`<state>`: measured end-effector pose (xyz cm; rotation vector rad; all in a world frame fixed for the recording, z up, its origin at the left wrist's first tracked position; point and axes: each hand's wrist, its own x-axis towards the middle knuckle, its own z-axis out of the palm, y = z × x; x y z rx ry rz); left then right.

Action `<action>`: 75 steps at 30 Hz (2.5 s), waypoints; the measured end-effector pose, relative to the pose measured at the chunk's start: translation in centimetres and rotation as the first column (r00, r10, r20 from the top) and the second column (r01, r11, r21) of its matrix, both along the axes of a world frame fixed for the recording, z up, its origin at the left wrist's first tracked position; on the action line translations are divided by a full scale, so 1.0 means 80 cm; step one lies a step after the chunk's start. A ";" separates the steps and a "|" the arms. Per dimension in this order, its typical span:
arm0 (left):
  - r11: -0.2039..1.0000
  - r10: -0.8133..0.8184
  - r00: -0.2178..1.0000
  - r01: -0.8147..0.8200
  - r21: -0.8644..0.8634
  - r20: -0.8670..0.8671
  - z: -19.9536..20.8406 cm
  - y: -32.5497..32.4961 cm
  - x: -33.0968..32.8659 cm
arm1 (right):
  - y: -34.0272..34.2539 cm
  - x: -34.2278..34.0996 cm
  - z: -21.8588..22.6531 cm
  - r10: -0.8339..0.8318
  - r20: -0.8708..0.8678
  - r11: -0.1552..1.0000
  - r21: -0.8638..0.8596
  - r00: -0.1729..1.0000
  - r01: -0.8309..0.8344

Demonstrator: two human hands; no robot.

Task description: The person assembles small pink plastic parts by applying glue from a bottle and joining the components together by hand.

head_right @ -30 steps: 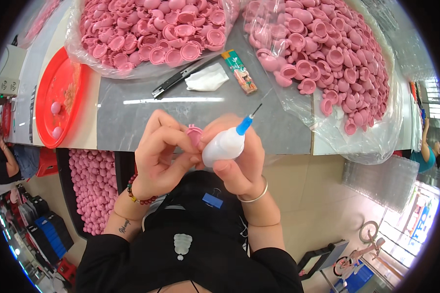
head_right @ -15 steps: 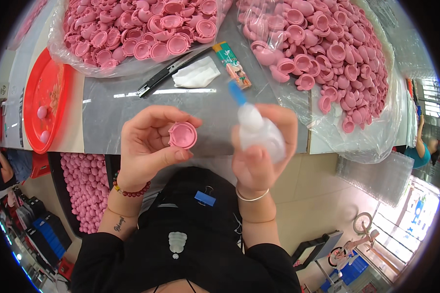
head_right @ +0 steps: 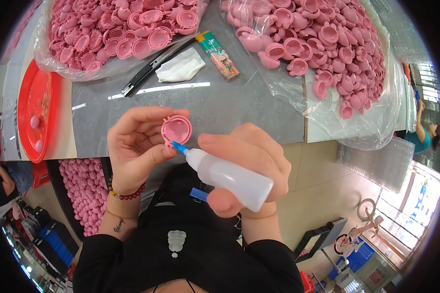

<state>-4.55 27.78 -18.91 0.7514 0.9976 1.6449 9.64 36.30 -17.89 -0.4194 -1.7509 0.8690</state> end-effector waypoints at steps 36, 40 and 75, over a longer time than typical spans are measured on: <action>0.991 0.070 0.996 -0.064 0.116 -0.048 -0.009 -0.003 0.000 | -0.006 0.000 -0.007 -0.028 -0.046 0.998 -0.060 0.999 0.026; 0.986 0.076 0.994 -0.065 0.153 -0.072 -0.011 -0.003 -0.001 | 0.009 -0.004 -0.012 -0.034 -0.465 0.990 -0.138 0.885 -0.035; 0.985 0.009 1.000 -0.014 0.174 0.030 -0.016 0.001 -0.006 | 0.046 0.032 0.005 -0.135 0.695 0.990 0.059 0.707 0.131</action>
